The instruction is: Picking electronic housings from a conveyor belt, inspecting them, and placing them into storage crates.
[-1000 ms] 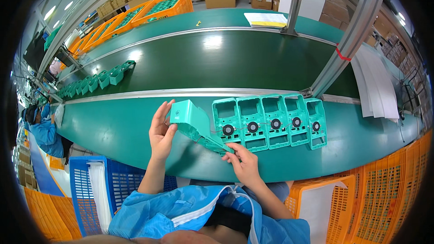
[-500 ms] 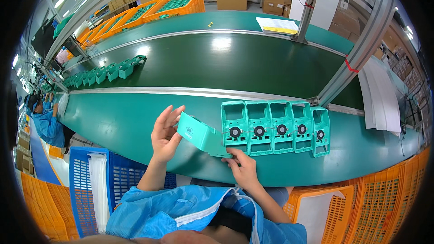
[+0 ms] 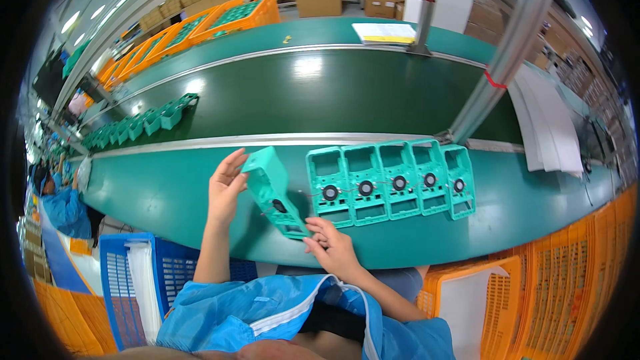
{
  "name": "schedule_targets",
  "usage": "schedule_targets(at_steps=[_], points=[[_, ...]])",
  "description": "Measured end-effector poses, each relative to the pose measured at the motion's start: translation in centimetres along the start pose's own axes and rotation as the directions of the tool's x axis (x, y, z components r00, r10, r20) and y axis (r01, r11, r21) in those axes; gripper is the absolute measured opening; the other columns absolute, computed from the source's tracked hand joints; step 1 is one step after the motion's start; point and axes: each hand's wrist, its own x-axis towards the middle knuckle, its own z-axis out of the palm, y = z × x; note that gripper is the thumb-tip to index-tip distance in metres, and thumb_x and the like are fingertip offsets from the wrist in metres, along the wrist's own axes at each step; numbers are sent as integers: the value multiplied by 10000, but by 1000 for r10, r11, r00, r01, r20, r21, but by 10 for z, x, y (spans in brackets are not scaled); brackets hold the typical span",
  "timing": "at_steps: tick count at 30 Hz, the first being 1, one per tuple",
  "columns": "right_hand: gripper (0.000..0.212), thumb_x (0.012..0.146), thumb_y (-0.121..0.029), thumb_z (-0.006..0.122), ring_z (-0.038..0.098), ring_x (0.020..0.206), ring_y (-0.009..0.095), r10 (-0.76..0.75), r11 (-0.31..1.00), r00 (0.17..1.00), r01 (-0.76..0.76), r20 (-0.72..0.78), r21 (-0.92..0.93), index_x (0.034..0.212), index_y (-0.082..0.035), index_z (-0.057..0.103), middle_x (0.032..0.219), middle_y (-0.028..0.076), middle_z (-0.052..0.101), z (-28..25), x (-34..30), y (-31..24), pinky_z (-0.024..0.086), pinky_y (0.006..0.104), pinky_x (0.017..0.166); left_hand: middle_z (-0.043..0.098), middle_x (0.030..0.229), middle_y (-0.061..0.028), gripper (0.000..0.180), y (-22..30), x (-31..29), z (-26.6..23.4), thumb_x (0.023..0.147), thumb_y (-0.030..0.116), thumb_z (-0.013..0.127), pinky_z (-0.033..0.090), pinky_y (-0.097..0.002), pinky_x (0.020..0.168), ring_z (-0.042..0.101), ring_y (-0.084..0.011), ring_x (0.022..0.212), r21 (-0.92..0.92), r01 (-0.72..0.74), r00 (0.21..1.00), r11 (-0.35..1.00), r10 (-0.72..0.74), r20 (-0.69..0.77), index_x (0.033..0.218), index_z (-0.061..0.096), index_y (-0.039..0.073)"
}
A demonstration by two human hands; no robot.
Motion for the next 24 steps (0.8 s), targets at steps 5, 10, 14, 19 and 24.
schedule_targets(at_steps=[5,10,14,19,24], points=[[327,900,1,584,655,760,118,-10,994,1000,8,-18,-111,1216,11,500,963,124,663,-10,0,2,518,243,655,587,1123,-68,373,-35,21,-33,874,85,633,521,-248,658,587,-122,936,97,279,960,955,-274,-65,1244,583,89],[286,902,2,568,640,728,86,-111,969,979,69,-170,-238,1189,-10,566,789,52,651,-45,-2,-10,477,206,590,580,1080,-71,352,-45,42,-19,876,107,642,561,-273,647,594,-133,901,207,319,946,925,-324,-10,1219,586,53],[235,855,-5,611,654,824,186,-447,775,833,178,-327,-606,1090,-2,612,1029,124,639,-100,14,-31,526,263,610,586,1023,-57,319,-53,53,-4,880,117,639,571,-294,654,584,-134,868,250,354,927,901,-373,31,1186,597,39],[249,809,-21,651,569,912,343,-748,352,597,-12,-289,-936,1050,16,600,999,145,629,-174,42,-44,481,409,820,577,954,-10,306,-58,49,0,904,169,614,554,-284,634,544,-97,835,243,332,936,912,-351,37,1179,592,39],[323,763,-126,709,565,977,375,-610,254,622,-433,-491,-865,1026,24,598,1009,200,619,-228,50,-40,441,461,843,586,1005,-39,322,-61,55,6,936,161,578,539,-283,696,564,-101,882,216,347,923,913,-373,94,1225,559,21]])
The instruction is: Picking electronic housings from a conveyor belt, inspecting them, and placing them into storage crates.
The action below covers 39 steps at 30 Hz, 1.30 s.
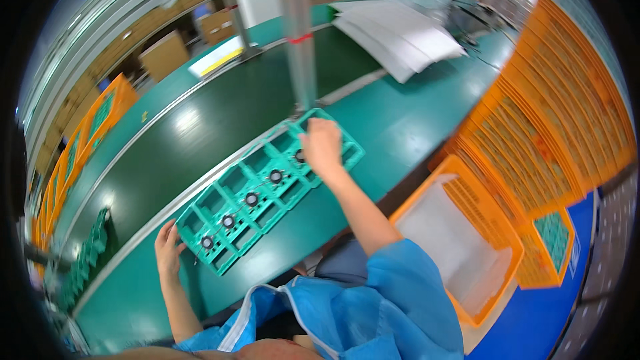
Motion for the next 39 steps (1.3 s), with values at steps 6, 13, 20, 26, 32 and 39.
schedule_targets(at_steps=[6,13,20,26,32,39], points=[[452,793,-392,698,600,917,308,142,989,971,-130,192,-75,960,9,574,943,150,630,45,7,-49,459,439,764,579,1195,-79,438,-32,-15,-30,966,193,555,464,-372,889,567,-163,1067,-173,-17,1000,985,19,6,1358,425,48],[245,731,-95,643,600,905,270,173,981,975,-158,143,-112,937,22,582,913,143,625,48,3,-32,487,372,755,569,1233,-75,474,-31,-5,-15,974,179,536,451,-348,886,560,-158,1064,-101,-53,998,993,56,32,1414,386,85],[224,683,-61,643,624,847,295,161,986,982,-155,104,-59,886,2,575,868,159,629,40,-15,-29,520,409,700,587,1194,-50,464,-19,-8,-22,972,143,531,463,-276,792,565,-113,1024,-58,-55,997,997,58,57,1414,398,98],[252,753,-50,632,628,853,432,285,900,931,-342,229,270,937,89,533,872,271,628,-5,-21,-9,524,481,757,599,1141,-73,439,-22,6,-5,965,131,550,510,-343,828,593,-145,992,-139,-53,996,989,62,59,1379,427,58],[331,818,-82,578,603,977,411,43,996,910,-74,412,59,1133,-17,499,1087,247,604,-41,10,26,505,465,797,596,1097,-78,400,-11,-7,10,991,197,508,532,-316,770,592,-128,926,-149,-81,996,985,85,19,1354,442,42],[654,870,-118,526,454,1246,249,-816,287,344,939,465,-190,1444,-331,298,1536,-5,250,-32,50,29,444,382,884,564,1159,-101,395,-14,-40,-4,990,233,509,536,-297,736,596,-145,950,-95,-126,988,987,116,-103,1339,470,52]])
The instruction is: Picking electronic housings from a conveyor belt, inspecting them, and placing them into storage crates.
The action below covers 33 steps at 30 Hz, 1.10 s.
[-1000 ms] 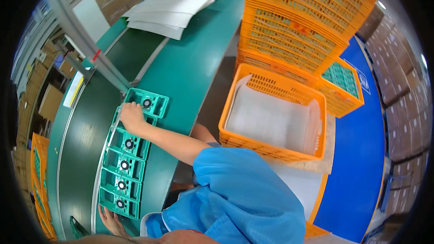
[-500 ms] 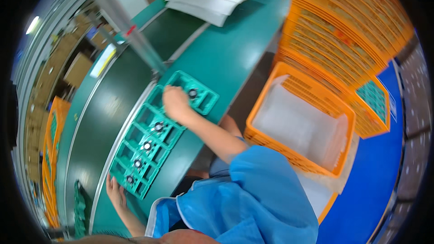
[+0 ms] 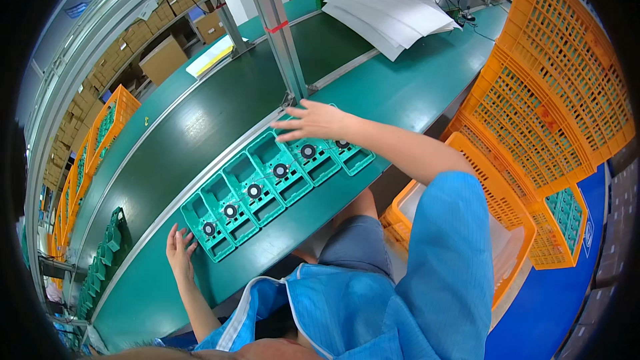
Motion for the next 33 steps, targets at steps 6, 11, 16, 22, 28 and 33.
schedule_targets(at_steps=[6,11,16,22,28,33], points=[[458,877,-156,535,486,1172,265,-286,956,956,280,66,84,1308,-254,415,1511,-23,291,5,19,-1,470,356,848,567,1173,-109,384,9,-48,-10,983,212,522,537,-265,702,607,-143,942,85,-37,997,996,42,-63,1327,486,45],[562,814,-75,592,529,1110,312,-108,963,987,75,117,259,1322,-224,405,1435,61,372,9,-35,7,523,379,771,605,1078,-116,361,18,-129,-3,943,221,579,543,-292,728,624,-188,913,30,-5,969,1000,-3,246,1205,541,-24],[757,639,27,663,484,1139,382,273,819,839,-459,471,344,1334,-115,398,1370,160,398,-57,-139,18,534,409,805,635,1006,-101,422,-87,-185,-43,898,298,631,501,-315,849,625,-185,936,280,400,590,873,-479,650,1169,573,-20],[791,621,47,692,468,1163,391,766,291,400,-914,503,283,1338,-69,378,1351,182,392,-109,-325,-29,458,426,954,631,1078,-90,483,-244,-146,-179,882,391,604,482,-381,904,591,-230,1046,-282,904,411,320,-832,372,1188,571,19],[819,603,-10,736,472,1173,423,737,-184,-303,-950,604,-251,1323,-19,346,1342,229,387,-100,-531,-169,456,437,960,628,1089,-89,493,-229,-112,-123,880,403,599,478,-389,911,585,-235,1054,-143,920,392,366,-842,371,1193,568,24],[895,596,-66,769,485,1159,430,536,-353,-587,-809,607,-471,1359,-49,302,1332,239,384,-40,-633,-295,458,453,951,625,1097,-89,502,-224,-102,-59,879,414,594,474,-395,916,581,-240,1062,-101,886,455,452,-809,372,1198,564,28]])
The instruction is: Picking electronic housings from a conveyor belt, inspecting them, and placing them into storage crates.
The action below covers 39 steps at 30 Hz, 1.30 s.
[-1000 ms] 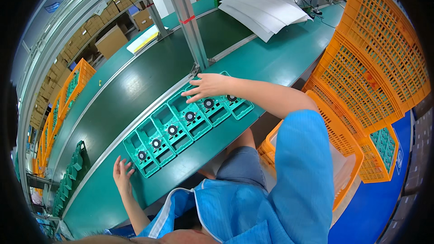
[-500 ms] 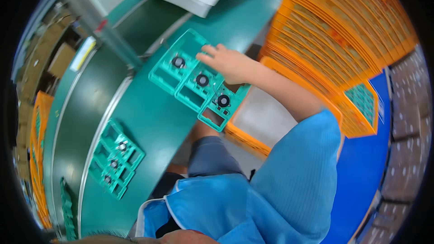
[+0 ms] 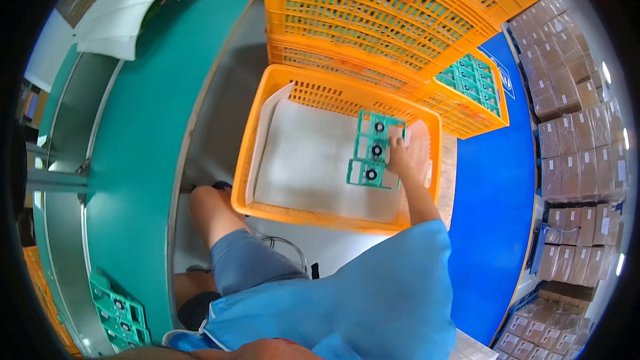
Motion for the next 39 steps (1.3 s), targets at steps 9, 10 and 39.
schedule_targets(at_steps=[9,10,39], points=[[937,625,-114,790,464,1203,411,270,952,928,-218,257,-215,1404,-141,270,1368,174,364,109,56,64,461,420,977,621,1113,-88,517,-12,27,77,875,432,586,468,-407,927,573,-248,1075,92,-183,982,979,186,-22,1206,559,35],[899,649,-104,776,469,1199,411,282,942,936,-229,209,-246,1399,-146,281,1367,158,369,116,60,67,475,420,965,620,1115,-88,519,-13,28,84,875,434,585,467,-408,928,572,-249,1076,100,-208,977,973,211,-24,1207,558,36],[189,824,23,627,647,862,302,-613,349,412,907,-674,238,1007,-21,638,998,139,657,-122,-61,-297,532,363,733,586,1194,-54,548,36,-93,146,877,530,512,444,-437,942,550,-254,1089,-274,-759,629,590,558,-541,1246,520,126]])
